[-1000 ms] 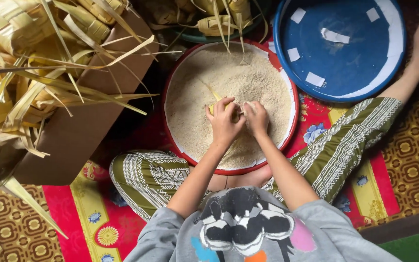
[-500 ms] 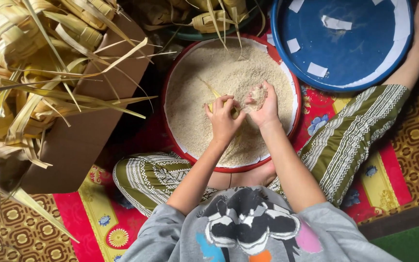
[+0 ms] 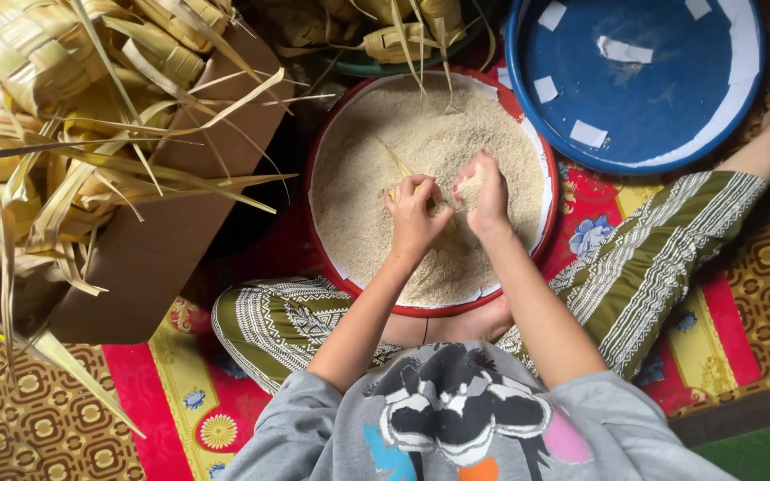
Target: Filling small woven leaf pouches with rice by hand from a large tray
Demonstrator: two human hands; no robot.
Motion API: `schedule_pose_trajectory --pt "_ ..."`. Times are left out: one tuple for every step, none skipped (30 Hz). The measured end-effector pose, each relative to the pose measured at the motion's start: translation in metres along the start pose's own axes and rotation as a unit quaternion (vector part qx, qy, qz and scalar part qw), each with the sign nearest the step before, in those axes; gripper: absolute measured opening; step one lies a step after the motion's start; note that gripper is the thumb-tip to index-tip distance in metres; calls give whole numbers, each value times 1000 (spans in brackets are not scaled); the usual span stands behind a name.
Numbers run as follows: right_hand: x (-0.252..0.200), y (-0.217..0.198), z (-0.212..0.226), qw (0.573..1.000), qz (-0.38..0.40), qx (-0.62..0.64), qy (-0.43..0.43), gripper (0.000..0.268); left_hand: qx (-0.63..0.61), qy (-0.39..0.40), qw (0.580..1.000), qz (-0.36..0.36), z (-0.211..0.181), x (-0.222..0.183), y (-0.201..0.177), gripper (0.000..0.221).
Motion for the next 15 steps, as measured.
schedule_pose_trajectory --pt "-10 -3 12 988 -24 -145 -52 36 1 1 1000 5 0 1 3 27" --pt "1 -23 1 988 -28 -143 -53 36 1 3 1000 9 -2 -2 1 27" --pt "15 -40 -8 986 -26 -152 -66 30 -6 -4 1000 23 -1 0 0 25" --pt "29 -55 -17 983 -24 -162 -78 24 -14 -10 999 36 -1 2 -2 23" --pt "19 -54 -7 984 -22 -158 -81 24 -12 -6 999 35 -2 3 -4 23" --pt "8 -51 10 960 -25 -240 -139 19 -22 -9 999 44 -2 5 -4 21" --pt "-6 -49 26 927 -29 -322 -193 20 -33 -13 998 55 -1 3 -4 20" --pt "-2 -60 17 927 -30 -320 -194 20 -33 -11 998 55 2 7 -4 20" --pt "-1 -70 8 898 -27 -388 -204 20 -31 -10 997 69 6 7 -1 21" --pt "0 -80 -2 865 -23 -455 -211 26 -30 -9 996 82 9 8 2 22" --pt "-9 -84 -11 864 -26 -456 -211 26 -32 -8 996 86 9 7 2 22" --pt "-20 -85 -18 821 -40 -521 -232 25 -35 -11 994 101 9 6 2 21" --pt "-24 -81 -20 770 -49 -582 -258 24 -39 -11 993 109 8 12 3 21" --pt "-18 -83 -30 767 -48 -584 -262 24 -43 -8 994 105 4 11 -1 21" --pt "-10 -90 -39 796 -64 -547 -249 24 -37 -6 993 116 1 10 -2 21"
Point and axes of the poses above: each hand's wrist, its own x-axis towards the middle knuckle, its own y-axis out of the palm, z = x × y, the point moved 8 cm from there along x, towards the middle knuckle, and after that the axes turned 2 degrees about -y, right-handed, at the moved point
